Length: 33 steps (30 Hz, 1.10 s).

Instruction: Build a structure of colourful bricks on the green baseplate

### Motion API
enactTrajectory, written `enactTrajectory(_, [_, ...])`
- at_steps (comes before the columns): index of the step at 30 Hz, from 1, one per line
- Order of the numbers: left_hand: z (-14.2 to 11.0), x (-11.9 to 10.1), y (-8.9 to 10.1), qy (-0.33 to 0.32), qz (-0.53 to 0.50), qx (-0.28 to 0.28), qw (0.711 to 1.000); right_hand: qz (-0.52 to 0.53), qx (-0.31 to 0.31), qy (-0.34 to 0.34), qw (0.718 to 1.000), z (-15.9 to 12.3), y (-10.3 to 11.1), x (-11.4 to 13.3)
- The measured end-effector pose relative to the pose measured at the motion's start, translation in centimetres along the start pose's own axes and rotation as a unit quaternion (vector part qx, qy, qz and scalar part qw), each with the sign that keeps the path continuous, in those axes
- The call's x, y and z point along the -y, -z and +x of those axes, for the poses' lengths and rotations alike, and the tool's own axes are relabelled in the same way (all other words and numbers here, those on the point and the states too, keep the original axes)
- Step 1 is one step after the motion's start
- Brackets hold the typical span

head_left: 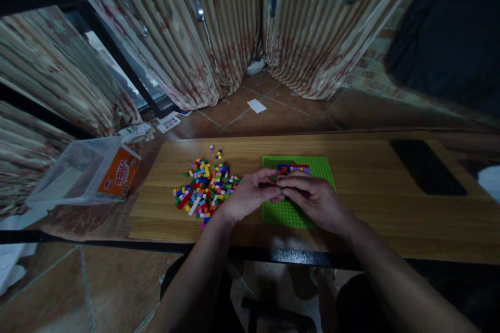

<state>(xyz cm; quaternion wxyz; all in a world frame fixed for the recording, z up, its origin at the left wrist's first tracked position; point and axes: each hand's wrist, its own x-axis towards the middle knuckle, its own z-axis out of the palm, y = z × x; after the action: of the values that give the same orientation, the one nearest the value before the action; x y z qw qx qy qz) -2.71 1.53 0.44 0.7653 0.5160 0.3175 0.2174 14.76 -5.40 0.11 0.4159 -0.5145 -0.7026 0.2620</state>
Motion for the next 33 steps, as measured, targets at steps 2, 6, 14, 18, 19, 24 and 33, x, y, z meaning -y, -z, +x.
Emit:
enactTrajectory(2, [-0.1, -0.1, -0.1, 0.005, 0.005, -0.008, 1.000, -0.009, 0.012, -0.023, 1.000, 0.0, 0.3, 0.0])
enactTrajectory(6, [0.1, -0.2, -0.4, 0.016, 0.044, -0.034, 0.998, -0.049, 0.042, -0.061, 0.996, -0.2, 1.4, -0.2])
enactTrajectory(14, [0.9, 1.0, 0.6, -0.033, 0.262, -0.132, 0.955, -0.106, -0.021, -0.097, 0.989, -0.5, 3.2, -2.0])
enactTrajectory(18, [1.1, 1.4, 0.6, -0.037, 0.290, -0.123, 0.948, -0.115, -0.040, -0.061, 0.991, -0.4, 2.3, -2.2])
enactTrajectory(19, [1.1, 1.5, 0.5, -0.038, 0.297, -0.122, 0.946, -0.117, -0.047, -0.058, 0.990, -0.5, 2.1, -2.2])
enactTrajectory(24, [1.2, 1.8, 0.0, -0.043, 0.331, -0.123, 0.935, -0.117, -0.076, -0.090, 0.986, -0.6, 0.8, -2.6])
enactTrajectory(33, [1.5, 2.3, -0.9, -0.037, 0.348, -0.136, 0.927, -0.126, -0.114, -0.091, 0.981, -0.7, -0.3, -2.9])
